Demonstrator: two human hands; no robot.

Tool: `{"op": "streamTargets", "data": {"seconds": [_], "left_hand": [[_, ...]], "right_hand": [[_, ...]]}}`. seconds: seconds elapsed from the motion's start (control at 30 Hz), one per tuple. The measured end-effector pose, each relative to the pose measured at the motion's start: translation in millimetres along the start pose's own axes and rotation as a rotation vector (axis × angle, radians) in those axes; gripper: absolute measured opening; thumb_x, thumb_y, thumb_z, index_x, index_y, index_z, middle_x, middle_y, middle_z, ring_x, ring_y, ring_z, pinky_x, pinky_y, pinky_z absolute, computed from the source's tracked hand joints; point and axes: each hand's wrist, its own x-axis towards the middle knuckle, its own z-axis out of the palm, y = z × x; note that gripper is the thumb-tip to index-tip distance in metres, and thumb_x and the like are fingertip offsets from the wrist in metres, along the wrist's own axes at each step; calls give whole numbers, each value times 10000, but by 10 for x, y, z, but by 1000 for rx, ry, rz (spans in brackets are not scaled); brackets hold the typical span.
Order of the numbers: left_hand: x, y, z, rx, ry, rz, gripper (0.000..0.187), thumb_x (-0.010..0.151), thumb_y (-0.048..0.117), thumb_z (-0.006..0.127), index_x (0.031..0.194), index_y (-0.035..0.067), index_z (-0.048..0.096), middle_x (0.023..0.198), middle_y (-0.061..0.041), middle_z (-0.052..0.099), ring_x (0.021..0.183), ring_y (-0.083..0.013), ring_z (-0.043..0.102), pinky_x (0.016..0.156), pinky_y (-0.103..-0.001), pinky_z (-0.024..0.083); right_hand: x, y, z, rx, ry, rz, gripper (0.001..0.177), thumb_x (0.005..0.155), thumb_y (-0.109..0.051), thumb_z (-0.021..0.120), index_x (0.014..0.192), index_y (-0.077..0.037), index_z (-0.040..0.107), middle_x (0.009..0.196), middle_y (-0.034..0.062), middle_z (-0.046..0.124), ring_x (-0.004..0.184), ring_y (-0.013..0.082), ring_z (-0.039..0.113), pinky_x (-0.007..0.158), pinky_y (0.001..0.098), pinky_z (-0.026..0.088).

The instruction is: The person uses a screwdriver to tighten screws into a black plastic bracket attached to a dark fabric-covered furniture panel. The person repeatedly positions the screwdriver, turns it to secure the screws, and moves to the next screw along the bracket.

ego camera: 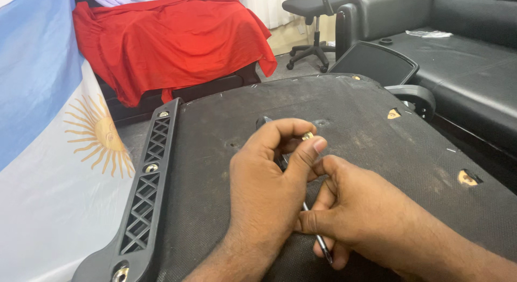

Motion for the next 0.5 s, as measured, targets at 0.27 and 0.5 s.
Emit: {"op": "streamTargets", "data": {"seconds": [0.27, 0.5], "left_hand": [[-158, -10, 143, 327, -287, 280, 178, 885, 281, 760, 963, 124, 736, 861, -4, 756, 824, -202, 732, 800, -382, 541], [-186, 2, 285, 269, -285, 319, 159, 909, 295, 748, 958, 144, 744, 875, 14, 767, 899, -196, 741, 814, -380, 531]], "right_hand": [[-14, 659, -330, -314, 160, -337, 475, 850, -387, 853, 1202, -147, 644, 738, -40, 760, 601, 76, 690, 471, 180, 568], [39, 1092, -490, 56, 264, -30, 458, 888, -221, 814, 1277, -193, 574, 801, 58, 728, 441, 194, 634, 392, 322, 515]]}}
